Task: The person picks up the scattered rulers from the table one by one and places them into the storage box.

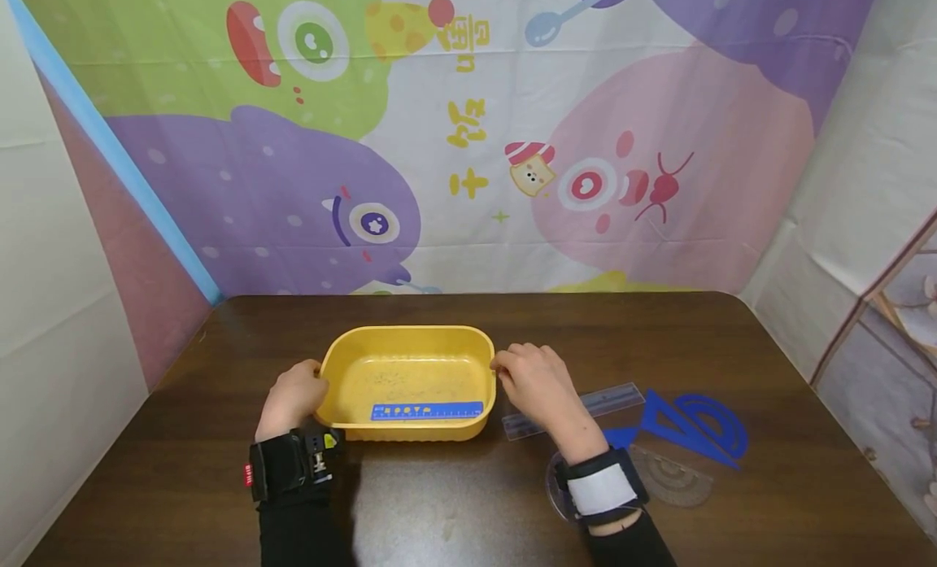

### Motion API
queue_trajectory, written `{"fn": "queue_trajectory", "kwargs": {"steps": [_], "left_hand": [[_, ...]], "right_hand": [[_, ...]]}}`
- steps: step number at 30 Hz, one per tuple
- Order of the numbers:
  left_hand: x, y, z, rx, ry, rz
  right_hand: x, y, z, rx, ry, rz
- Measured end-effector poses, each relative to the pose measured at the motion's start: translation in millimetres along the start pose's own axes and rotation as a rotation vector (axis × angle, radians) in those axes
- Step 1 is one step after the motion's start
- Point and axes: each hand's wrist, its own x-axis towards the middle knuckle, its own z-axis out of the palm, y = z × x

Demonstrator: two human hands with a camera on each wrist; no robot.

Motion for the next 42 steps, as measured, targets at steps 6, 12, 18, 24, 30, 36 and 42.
{"fn": "queue_trajectory", "kwargs": {"steps": [6,12,18,24,30,36,42], "left_hand": [[0.4,0.4,-0.4,0.013,0.006,0.013],[-0.4,0.9,-0.9,0.009,0.003,0.012],[-0.1,0.5,-1.5,0.02,-0.001,0.02],[0.2,0.7,-1.6,0.026,-0.004,0.015],[-0.7,2.3,-1.7,0.028,0.006,0.026],[0.9,2.9,-1.0,0.016,-0.001,0.016],[0.6,1.0,-0.5,0.01,-0.001,0.009]], "right_hand": [[-5.3,4.4,1.0,-0.001,-0.015,0.014],[-11.5,8.9,3.1,0.002,-0.052,0.039],[-16.6,12.1,4.4,0.025,-0.141,0.037],[-20.0,14.4,3.8,0.048,-0.244,0.053],[-22.5,18.0,2.8,0.053,-0.319,0.053],[-24.8,19.5,2.1,0.056,-0.365,0.048],[-27.9,18.5,1.3,0.108,-0.421,0.06]]}}
